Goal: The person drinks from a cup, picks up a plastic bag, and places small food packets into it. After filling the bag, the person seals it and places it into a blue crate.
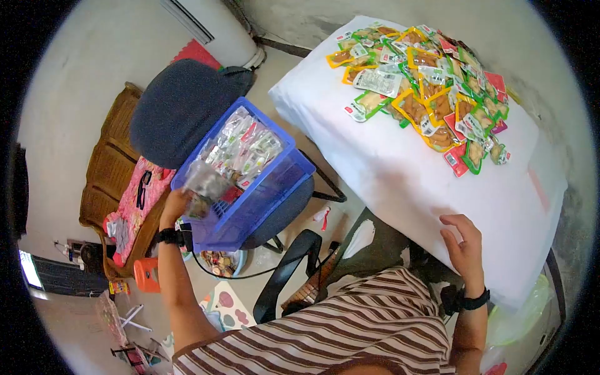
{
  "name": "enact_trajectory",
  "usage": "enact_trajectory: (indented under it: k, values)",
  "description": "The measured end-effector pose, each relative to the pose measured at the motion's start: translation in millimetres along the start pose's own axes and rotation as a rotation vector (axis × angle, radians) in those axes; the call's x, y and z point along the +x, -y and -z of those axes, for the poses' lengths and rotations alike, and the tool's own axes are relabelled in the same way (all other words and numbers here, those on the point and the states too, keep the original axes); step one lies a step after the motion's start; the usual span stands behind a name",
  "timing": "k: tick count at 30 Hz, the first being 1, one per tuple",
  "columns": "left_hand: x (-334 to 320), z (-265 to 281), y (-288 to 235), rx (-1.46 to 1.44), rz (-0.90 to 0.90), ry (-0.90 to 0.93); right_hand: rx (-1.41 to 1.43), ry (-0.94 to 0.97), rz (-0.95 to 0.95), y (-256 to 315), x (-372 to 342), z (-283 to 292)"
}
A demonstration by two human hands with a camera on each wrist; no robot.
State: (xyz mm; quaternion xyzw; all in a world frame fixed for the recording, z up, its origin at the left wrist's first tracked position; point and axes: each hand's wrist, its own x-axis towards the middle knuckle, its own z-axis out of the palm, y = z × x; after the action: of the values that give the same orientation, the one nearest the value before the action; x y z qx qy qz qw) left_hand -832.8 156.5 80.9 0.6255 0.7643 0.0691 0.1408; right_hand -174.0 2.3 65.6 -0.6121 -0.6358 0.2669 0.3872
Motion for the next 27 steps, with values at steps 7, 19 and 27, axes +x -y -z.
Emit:
enact_trajectory:
  k: [7, 19, 27]
  values:
    - [51.0, -53.8, 12.3, -0.014, 0.088, 0.334, -0.022, -0.007, -0.052, 0.8, -10.1, -14.3]
    - [78.9, -101.6, 28.6, 0.109, -0.074, 0.300, -0.102, -0.060, -0.106, -17.1, -20.9, -17.7]
    - [48.5, -46.4, -74.1, 0.500, -0.031, 0.478, -0.244, -0.106, 0.081, -77.5, -26.5, -8.2]
